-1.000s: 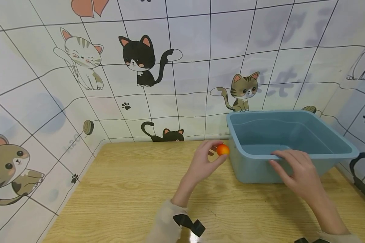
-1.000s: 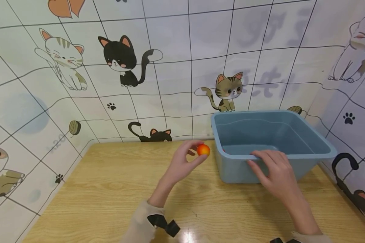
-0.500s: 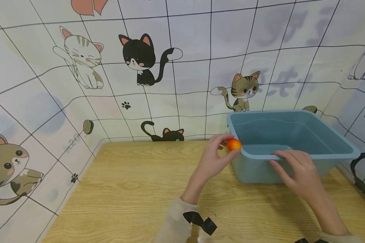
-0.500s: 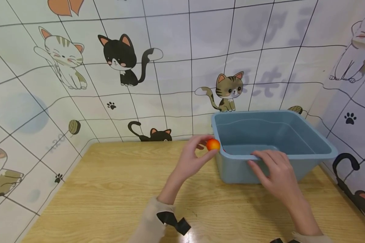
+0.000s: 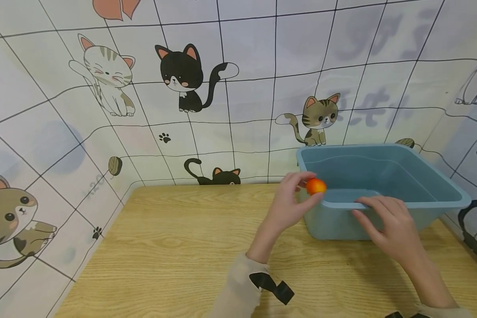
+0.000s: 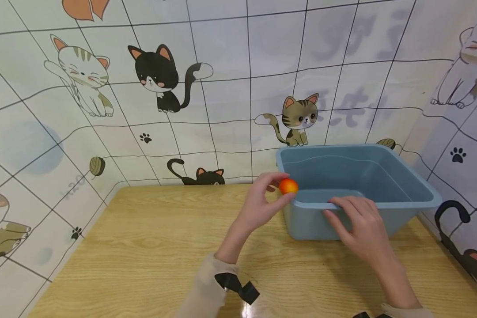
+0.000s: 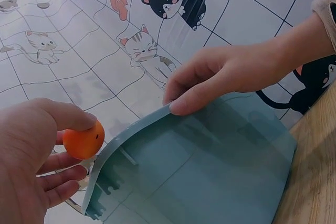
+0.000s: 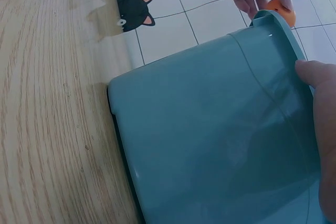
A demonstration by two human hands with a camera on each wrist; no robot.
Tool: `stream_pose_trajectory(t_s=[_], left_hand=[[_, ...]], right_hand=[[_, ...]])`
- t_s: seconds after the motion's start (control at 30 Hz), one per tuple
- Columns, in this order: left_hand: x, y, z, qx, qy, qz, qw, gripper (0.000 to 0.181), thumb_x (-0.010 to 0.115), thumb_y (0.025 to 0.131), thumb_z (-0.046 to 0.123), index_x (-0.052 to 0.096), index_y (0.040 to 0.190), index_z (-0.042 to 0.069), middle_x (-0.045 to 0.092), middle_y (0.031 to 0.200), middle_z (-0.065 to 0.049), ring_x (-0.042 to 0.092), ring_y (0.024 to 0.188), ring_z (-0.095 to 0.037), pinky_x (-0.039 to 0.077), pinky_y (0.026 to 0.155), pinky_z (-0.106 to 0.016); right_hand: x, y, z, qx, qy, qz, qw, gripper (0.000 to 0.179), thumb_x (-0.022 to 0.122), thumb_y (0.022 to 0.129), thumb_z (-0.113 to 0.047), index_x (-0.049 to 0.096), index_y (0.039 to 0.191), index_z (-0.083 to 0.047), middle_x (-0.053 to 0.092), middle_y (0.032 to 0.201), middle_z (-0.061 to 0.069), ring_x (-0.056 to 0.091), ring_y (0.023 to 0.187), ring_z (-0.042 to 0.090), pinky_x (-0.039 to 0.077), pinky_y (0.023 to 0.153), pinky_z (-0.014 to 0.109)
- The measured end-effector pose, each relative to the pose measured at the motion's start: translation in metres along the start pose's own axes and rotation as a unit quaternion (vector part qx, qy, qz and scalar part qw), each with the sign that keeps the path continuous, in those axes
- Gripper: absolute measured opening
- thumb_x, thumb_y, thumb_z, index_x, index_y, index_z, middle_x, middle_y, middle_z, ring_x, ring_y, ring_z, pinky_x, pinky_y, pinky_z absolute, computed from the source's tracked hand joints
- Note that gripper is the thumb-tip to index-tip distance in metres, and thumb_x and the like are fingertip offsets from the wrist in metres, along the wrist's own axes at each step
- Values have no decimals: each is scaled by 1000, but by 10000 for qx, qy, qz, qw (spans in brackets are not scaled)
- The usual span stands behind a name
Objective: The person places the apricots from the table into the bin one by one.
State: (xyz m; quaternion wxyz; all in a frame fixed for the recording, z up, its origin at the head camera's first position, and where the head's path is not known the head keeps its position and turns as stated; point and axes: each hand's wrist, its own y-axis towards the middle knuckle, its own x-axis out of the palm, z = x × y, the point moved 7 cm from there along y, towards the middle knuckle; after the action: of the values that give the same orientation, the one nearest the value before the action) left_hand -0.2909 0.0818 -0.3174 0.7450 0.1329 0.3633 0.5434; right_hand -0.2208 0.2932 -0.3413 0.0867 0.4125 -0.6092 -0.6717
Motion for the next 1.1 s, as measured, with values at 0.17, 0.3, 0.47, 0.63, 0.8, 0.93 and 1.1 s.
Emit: stream_pose_trajectory(t_s=[0.17,0.3,0.47,0.63,0.8,0.93,1.1], left_hand=[[5,4,3,13,-31,-27,10000,37,75,91,15,64,126,7,62,117,-2,54,102,-7,45,84,-16],[10,6,4,-43,16,-54,10000,37,75,91,15,64,126,8,61,116,-1,53,101,-6,46,85,-16],[14,8,6,23,69,-52,10000,38,75,91,15,64,127,7,61,117,-2,53,102,-7,48,86,-17],[18,12,10,35,181,-85,9998,38,76,91,15,64,127,8,61,117,-3,52,103,-7,46,86,-15],[22,13,9,71,173,-128,9997,38,75,91,15,64,127,7,60,119,-4,53,102,-9,44,87,-14],[24,13,9,92,191,-133,9997,40,75,92,17,63,129,8,61,123,-4,55,107,-11,44,90,-14],[24,11,9,106,233,-120,9996,40,75,92,18,63,129,8,62,124,-4,56,111,-14,43,93,-14]], right_hand=[[0,0,1,63,-29,-69,10000,61,53,100,-57,73,100,1,69,91,15,59,89,39,34,98,28],[1,0,1,106,-63,-130,9998,61,53,100,-57,73,101,0,70,92,15,60,90,40,36,97,31],[1,0,0,108,-49,-139,9998,61,53,100,-57,73,101,0,70,92,15,60,91,40,36,97,33],[1,0,0,122,-67,-150,9998,61,53,100,-57,73,102,0,70,92,15,60,91,40,37,98,34],[1,-1,1,108,-62,-140,9998,61,53,100,-57,73,101,0,69,91,15,59,91,40,36,100,32],[1,-1,0,56,-54,-105,9999,61,53,100,-57,73,101,1,69,91,15,60,90,41,36,99,33],[1,-1,0,32,-77,-95,9999,61,53,100,-56,73,100,2,69,91,16,60,90,41,37,93,38]])
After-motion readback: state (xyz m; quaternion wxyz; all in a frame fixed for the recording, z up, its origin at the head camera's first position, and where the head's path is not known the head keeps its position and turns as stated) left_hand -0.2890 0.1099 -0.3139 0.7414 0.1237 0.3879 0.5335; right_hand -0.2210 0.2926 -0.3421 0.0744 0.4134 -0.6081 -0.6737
